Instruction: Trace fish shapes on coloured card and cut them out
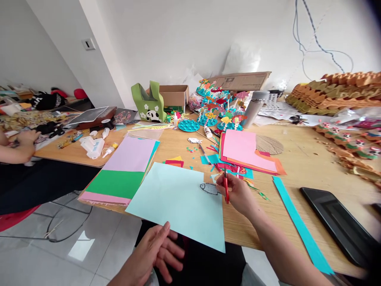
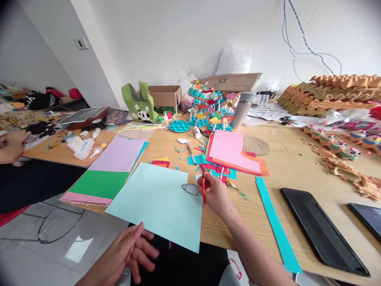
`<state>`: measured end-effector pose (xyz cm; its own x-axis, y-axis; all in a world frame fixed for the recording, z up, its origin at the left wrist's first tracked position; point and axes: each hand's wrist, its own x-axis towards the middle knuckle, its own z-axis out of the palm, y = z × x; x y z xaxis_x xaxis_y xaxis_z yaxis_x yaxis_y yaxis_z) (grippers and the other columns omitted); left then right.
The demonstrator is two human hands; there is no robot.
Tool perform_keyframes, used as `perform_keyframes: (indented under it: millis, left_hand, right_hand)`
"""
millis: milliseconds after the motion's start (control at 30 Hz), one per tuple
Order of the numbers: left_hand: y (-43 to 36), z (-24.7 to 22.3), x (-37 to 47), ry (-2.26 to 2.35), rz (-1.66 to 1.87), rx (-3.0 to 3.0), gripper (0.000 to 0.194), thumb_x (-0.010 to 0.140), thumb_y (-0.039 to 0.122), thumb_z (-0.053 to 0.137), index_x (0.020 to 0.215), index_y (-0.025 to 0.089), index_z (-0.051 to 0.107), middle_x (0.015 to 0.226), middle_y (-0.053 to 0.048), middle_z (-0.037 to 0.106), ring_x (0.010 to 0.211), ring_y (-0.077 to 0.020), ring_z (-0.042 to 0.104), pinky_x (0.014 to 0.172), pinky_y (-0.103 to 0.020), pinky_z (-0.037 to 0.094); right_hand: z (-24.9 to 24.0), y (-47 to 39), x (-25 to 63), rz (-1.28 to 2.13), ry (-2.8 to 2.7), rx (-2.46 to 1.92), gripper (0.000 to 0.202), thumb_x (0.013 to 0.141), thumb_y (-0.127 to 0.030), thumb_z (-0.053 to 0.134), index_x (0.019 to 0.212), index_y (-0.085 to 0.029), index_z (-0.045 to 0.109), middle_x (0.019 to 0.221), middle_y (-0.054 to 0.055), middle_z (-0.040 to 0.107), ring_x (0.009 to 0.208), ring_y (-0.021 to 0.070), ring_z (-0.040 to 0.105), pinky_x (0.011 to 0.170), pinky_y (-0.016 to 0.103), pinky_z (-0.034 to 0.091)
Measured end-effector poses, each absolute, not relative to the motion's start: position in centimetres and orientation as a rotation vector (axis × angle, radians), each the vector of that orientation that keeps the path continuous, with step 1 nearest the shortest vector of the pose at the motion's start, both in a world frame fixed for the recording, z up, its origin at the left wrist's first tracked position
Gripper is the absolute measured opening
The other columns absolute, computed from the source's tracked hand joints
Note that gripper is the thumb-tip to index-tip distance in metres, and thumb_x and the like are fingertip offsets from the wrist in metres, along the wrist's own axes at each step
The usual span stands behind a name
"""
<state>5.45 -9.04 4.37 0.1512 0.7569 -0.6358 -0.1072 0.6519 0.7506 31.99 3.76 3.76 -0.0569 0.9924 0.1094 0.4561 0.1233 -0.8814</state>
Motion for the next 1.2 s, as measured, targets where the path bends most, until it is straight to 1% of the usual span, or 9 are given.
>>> perform_keyframes:
  millis: [100,200,333,400,533,667,867,1033,1200]
  left_hand:
    - [-8.6,4.9,3.6,1.307,0.334,0.836,0.053,0.083,0.066,0.052,0.065,0.017,0.052,0.055,-0.01,0.066,0.041,-0.0144,0.06,0.034,-0.016,0.034]
    - [-7.7,6.4,2.8,1.295,0.225,1.073,0.042,0.083,0.054,0.06,0.064,0.017,0.055,0.059,-0.006,0.067,0.045,-0.0121,0.059,0.04,-0.017,0.036]
    - [-5.9,8.9,4.4,1.237,0.48,1.389,0.026,0.086,0.04,0.061,0.072,0.02,0.069,0.073,-0.007,0.07,0.067,-0.0175,0.063,0.06,-0.024,0.046]
    - [-5.1,9.3,6.4,1.157,0.626,1.518,0.017,0.085,0.035,0.064,0.085,0.022,0.075,0.082,-0.008,0.071,0.079,-0.0215,0.063,0.077,-0.029,0.048]
    - [-4.0,7.4,11.1,0.952,0.869,1.601,0.027,0.082,0.028,0.067,0.108,0.023,0.072,0.12,-0.01,0.066,0.124,-0.0333,0.048,0.112,-0.045,0.026]
    - [-3.2,4.5,14.4,1.071,0.851,1.906,0.044,0.085,0.034,0.064,0.125,0.019,0.062,0.136,-0.014,0.055,0.129,-0.0392,0.043,0.109,-0.054,0.028]
    - [-2.2,3.4,15.5,1.269,0.679,2.055,0.055,0.088,0.038,0.059,0.137,0.015,0.051,0.147,-0.017,0.042,0.133,-0.0448,0.035,0.107,-0.061,0.024]
    - [-2.1,2.9,15.5,1.307,0.583,2.116,0.058,0.09,0.041,0.054,0.141,0.013,0.046,0.148,-0.018,0.039,0.132,-0.0449,0.036,0.107,-0.061,0.023]
    - [-2.1,1.9,15.4,1.304,0.631,2.152,0.058,0.09,0.041,0.054,0.143,0.017,0.044,0.148,-0.015,0.04,0.133,-0.0427,0.037,0.108,-0.058,0.024]
  right_hand:
    - [3.6,4.0,32.1,0.765,-1.775,-1.505,0.013,0.074,-0.034,0.059,0.074,-0.021,0.057,0.071,0.002,0.064,0.062,0.0173,0.057,0.056,0.029,0.045]
    - [3.6,4.1,31.9,0.665,-1.844,-1.542,0.011,0.075,-0.031,0.057,0.07,-0.022,0.055,0.068,0.002,0.064,0.058,0.0161,0.055,0.053,0.027,0.041]
    - [4.0,4.3,32.0,0.62,-1.832,-1.573,0.012,0.077,-0.032,0.055,0.071,-0.022,0.055,0.068,0.002,0.065,0.057,0.0156,0.055,0.053,0.027,0.04]
    - [4.4,4.5,32.6,0.612,-1.75,-1.601,0.014,0.078,-0.035,0.056,0.074,-0.022,0.057,0.072,0.003,0.066,0.061,0.017,0.059,0.057,0.028,0.043]
    - [4.9,4.4,34.4,0.566,-1.596,-1.636,0.016,0.079,-0.038,0.057,0.08,-0.022,0.057,0.074,0.002,0.067,0.063,0.0179,0.06,0.061,0.03,0.044]
    - [3.7,3.2,35.2,0.478,-1.579,-1.595,0.016,0.082,-0.037,0.057,0.081,-0.022,0.056,0.077,0.003,0.068,0.068,0.0189,0.062,0.065,0.032,0.046]
    - [1.9,1.6,35.2,0.478,-1.843,-1.353,0.003,0.082,-0.022,0.055,0.081,-0.023,0.058,0.083,0.005,0.067,0.076,0.0202,0.063,0.071,0.032,0.049]
    - [2.6,1.4,35.1,0.506,-2.037,-1.229,0.007,0.081,-0.02,0.055,0.076,-0.024,0.057,0.071,0.005,0.059,0.07,0.0216,0.057,0.063,0.033,0.046]
    - [2.3,1.6,35.2,0.403,-2.12,-1.181,0.016,0.081,-0.011,0.051,0.072,-0.023,0.045,0.067,0.002,0.051,0.064,0.0183,0.048,0.057,0.029,0.039]
